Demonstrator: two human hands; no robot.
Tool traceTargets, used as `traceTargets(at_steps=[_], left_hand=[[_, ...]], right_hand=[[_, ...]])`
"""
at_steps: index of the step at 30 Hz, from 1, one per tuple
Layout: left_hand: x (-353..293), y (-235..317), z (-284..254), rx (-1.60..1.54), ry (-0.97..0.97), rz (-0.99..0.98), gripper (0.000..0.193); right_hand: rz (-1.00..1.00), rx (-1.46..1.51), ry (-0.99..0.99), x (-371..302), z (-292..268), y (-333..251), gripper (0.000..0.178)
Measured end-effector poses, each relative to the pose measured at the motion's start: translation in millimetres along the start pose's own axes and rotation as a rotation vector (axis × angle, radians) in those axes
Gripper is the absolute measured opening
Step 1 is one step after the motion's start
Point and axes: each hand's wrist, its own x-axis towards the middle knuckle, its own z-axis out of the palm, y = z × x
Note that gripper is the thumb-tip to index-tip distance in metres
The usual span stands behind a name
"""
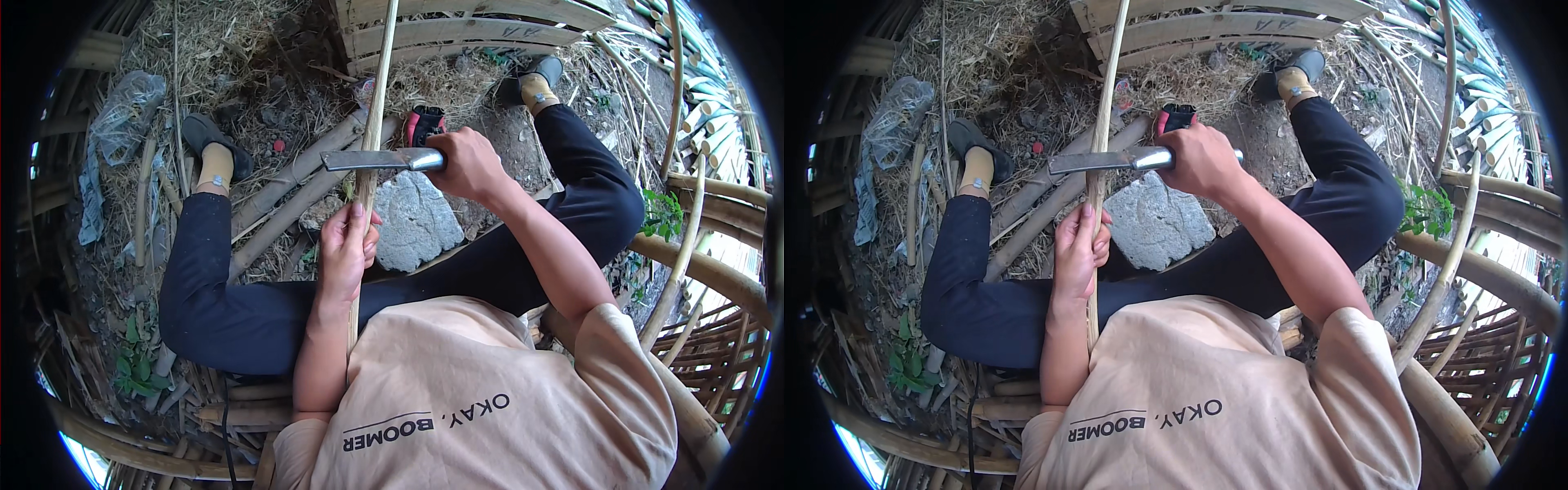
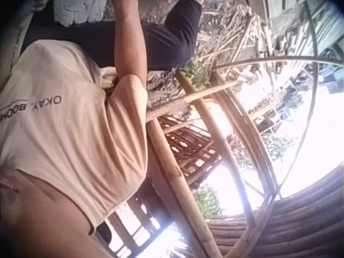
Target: The person shaves a thin wooden pole using a knife, stripping away sections of the bark and outer layer to smooth the surface.
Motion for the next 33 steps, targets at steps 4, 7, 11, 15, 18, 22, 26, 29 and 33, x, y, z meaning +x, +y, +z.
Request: traceTargets(at_steps=[4, 7, 11, 15, 18, 22, 26, 29, 33], left_hand=[[0, -7, 2, 0.061, 0.025, 0.049, 0.033], [-1, -11, 4, 0.118, 0.056, 0.090, 0.034], [-2, -11, 6, 0.191, 0.084, 0.136, 0.034], [-1, -13, 6, 0.217, 0.103, 0.155, 0.034], [-1, -11, 5, 0.210, 0.104, 0.126, 0.033], [-7, -6, 7, 0.176, 0.084, 0.092, 0.036], [-10, -7, 2, 0.078, 0.048, 0.034, 0.036], [-5, -4, 8, -0.022, -0.007, -0.031, 0.036], [-3, -4, -4, -0.149, -0.110, -0.115, 0.036]], right_hand=[[0.003, -0.005, 0.058, -1, 10, 2, 0.012], [0.045, -0.046, 0.042, 1, 11, 3, 0.014], [0.045, -0.082, 0.043, 10, 10, 9, 0.015], [0.035, -0.118, 0.073, 17, 9, 18, 0.016], [0.046, -0.163, 0.049, 22, 4, 16, 0.016], [0.414, -0.053, 0.148, 34, -3, 54, 0.023], [0.335, -0.037, 0.342, 36, -56, 64, 0.029], [0.271, 0.278, 0.289, 25, -41, 50, 0.035], [0.138, 0.453, 0.045, 9, -31, 6, 0.030]])
